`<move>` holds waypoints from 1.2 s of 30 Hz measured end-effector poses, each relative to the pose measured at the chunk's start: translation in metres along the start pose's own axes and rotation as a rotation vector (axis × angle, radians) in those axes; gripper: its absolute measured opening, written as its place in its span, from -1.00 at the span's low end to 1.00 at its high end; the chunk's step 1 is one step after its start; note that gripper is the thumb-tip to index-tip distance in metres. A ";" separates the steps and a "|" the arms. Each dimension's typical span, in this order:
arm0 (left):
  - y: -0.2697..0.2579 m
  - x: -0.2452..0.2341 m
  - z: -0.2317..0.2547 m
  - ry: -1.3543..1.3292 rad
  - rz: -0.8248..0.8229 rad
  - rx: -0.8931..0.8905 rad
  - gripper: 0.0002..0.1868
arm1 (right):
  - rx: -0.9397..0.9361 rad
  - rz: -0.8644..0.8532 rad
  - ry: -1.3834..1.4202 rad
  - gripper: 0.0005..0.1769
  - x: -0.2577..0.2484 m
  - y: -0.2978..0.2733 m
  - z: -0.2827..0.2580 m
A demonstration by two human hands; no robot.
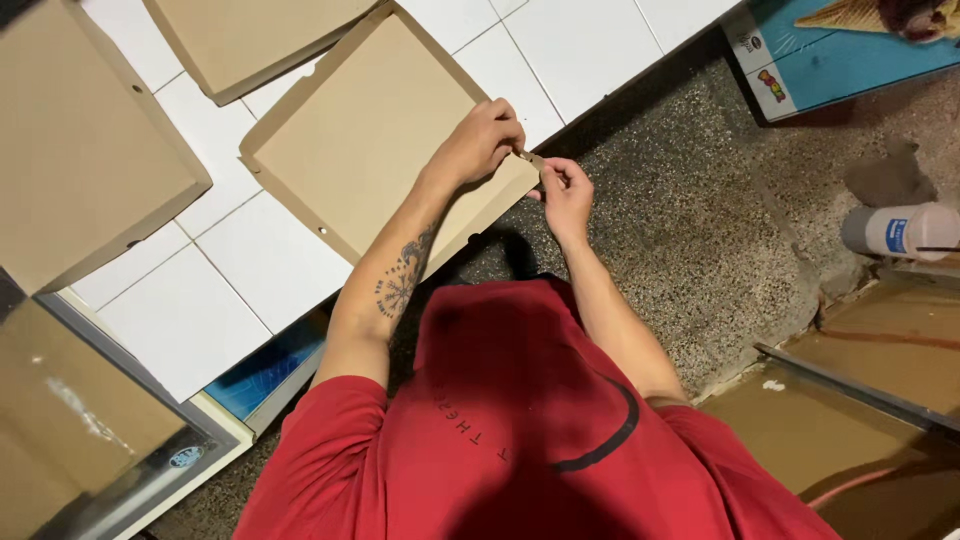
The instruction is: The person assembles flat cardboard boxes by folding the sides and securing the tabs. They handle multiple boxes one at a time on a tiled countertop, stacking the finished boxes to the side.
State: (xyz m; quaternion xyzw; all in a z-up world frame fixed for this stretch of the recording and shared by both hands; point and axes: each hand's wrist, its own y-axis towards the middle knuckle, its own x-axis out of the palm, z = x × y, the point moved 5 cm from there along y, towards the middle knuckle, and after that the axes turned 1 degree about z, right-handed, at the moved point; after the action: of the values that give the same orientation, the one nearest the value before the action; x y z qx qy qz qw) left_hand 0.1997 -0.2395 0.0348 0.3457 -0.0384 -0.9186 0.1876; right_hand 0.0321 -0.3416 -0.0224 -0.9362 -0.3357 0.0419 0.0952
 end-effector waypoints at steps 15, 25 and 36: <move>0.000 0.000 -0.002 0.039 0.043 -0.121 -0.81 | -0.008 -0.221 -0.076 -0.87 0.021 0.018 -0.038; 0.002 0.005 -0.023 -0.010 0.110 -0.095 -0.91 | -0.008 -0.321 -0.162 -0.89 0.020 0.022 -0.043; 0.007 0.010 -0.030 0.018 0.108 -0.082 -0.90 | -0.300 -0.296 -0.290 -0.90 0.009 0.019 -0.039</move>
State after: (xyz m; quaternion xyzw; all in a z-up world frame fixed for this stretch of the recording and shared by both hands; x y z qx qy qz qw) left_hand 0.2142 -0.2476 0.0072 0.3434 -0.0174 -0.9048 0.2511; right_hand 0.0563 -0.3561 0.0114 -0.8647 -0.4816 0.1112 -0.0890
